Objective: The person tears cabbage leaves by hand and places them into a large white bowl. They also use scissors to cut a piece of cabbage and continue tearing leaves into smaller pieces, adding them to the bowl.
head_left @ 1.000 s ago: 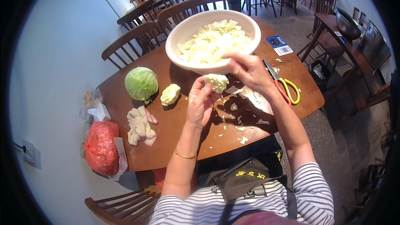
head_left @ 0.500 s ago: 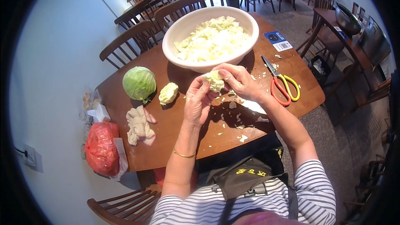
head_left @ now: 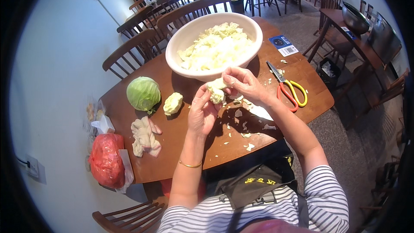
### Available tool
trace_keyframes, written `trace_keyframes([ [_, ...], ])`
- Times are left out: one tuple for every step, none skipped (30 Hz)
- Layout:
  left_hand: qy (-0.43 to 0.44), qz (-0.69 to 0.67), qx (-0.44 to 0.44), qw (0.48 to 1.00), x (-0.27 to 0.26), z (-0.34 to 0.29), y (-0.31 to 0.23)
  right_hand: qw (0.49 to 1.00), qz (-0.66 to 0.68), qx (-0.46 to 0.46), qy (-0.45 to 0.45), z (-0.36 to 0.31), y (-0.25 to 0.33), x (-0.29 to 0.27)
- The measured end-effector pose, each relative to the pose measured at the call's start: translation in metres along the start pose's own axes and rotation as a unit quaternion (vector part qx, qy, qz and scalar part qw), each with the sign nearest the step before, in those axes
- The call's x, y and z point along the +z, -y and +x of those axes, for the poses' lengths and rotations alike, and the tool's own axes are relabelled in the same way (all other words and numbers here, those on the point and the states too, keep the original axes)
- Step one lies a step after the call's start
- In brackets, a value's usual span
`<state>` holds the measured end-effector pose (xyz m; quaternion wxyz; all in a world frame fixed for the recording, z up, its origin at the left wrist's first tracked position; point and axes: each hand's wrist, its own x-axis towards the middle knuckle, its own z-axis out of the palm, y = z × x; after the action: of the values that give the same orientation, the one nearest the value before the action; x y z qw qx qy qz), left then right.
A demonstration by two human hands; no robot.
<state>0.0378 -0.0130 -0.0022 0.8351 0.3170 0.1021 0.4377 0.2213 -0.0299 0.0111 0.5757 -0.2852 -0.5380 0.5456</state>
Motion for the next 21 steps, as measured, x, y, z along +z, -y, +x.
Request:
trace_keyframes([
  [0.01, -0.021, -0.015, 1.0, 0.001, -0.002, -0.002, 0.998, 0.041, 0.028, 0.03, -0.001, 0.004, -0.005],
  [0.019, -0.042, -0.029, 0.999, 0.001, -0.005, -0.003, 0.993, 0.082, 0.057, 0.061, -0.001, 0.007, -0.007],
  [0.096, -0.083, -0.054, 0.99, -0.005, -0.006, -0.001, 0.988, 0.134, 0.053, 0.051, -0.002, 0.008, -0.001],
  [0.121, -0.096, -0.063, 0.986, -0.009, -0.006, -0.001, 0.983, 0.156, 0.052, 0.08, -0.003, 0.008, -0.001],
  [0.147, -0.11, -0.073, 0.98, -0.011, -0.005, -0.001, 0.977, 0.176, 0.052, 0.106, -0.004, 0.01, -0.003],
  [0.173, -0.125, -0.084, 0.973, -0.011, -0.004, 0.0, 0.97, 0.196, 0.052, 0.133, -0.005, 0.011, -0.004],
  [0.144, -0.113, -0.083, 0.98, -0.009, -0.007, 0.001, 0.957, 0.238, 0.053, 0.158, -0.005, 0.01, -0.004],
  [0.15, -0.1, -0.086, 0.98, -0.008, -0.009, 0.002, 0.956, 0.227, 0.06, 0.176, -0.005, 0.011, -0.006],
  [0.156, -0.086, -0.089, 0.98, -0.006, -0.01, 0.003, 0.954, 0.217, 0.066, 0.195, -0.006, 0.013, -0.01],
  [0.162, -0.073, -0.092, 0.98, -0.004, -0.011, 0.004, 0.952, 0.206, 0.073, 0.213, -0.007, 0.015, -0.014],
  [0.19, -0.063, -0.109, 0.974, 0.002, -0.012, 0.004, 0.946, 0.201, 0.09, 0.239, -0.01, 0.019, -0.016],
  [0.187, -0.051, -0.124, 0.973, 0.001, -0.013, 0.006, 0.953, 0.153, 0.089, 0.244, -0.01, 0.02, -0.021],
  [0.201, -0.048, -0.139, 0.968, 0.001, -0.014, 0.007, 0.946, 0.14, 0.1, 0.276, -0.011, 0.023, -0.024],
  [0.213, -0.044, -0.154, 0.964, 0.001, -0.016, 0.007, 0.936, 0.127, 0.11, 0.309, -0.011, 0.026, -0.026],
  [0.226, -0.029, -0.172, 0.958, 0.001, -0.017, 0.005, 0.934, 0.092, 0.132, 0.319, -0.012, 0.03, -0.025],
  [0.24, -0.025, -0.182, 0.953, -0.002, -0.016, 0.004, 0.921, 0.078, 0.14, 0.355, -0.012, 0.033, -0.024],
  [0.255, -0.019, -0.194, 0.947, -0.006, -0.014, 0.004, 0.918, 0.071, 0.147, 0.362, -0.012, 0.035, -0.023],
  [0.269, -0.014, -0.205, 0.941, -0.008, -0.013, 0.005, 0.914, 0.063, 0.155, 0.37, -0.012, 0.037, -0.022],
  [0.25, 0.011, -0.201, 0.947, -0.008, -0.015, 0.006, 0.909, 0.065, 0.151, 0.383, -0.011, 0.037, -0.021],
  [0.253, 0.009, -0.197, 0.947, -0.01, -0.015, 0.007, 0.904, 0.067, 0.147, 0.396, -0.01, 0.035, -0.021],
  [0.256, 0.006, -0.192, 0.947, -0.014, -0.015, 0.008, 0.899, 0.069, 0.142, 0.409, -0.009, 0.035, -0.02],
])
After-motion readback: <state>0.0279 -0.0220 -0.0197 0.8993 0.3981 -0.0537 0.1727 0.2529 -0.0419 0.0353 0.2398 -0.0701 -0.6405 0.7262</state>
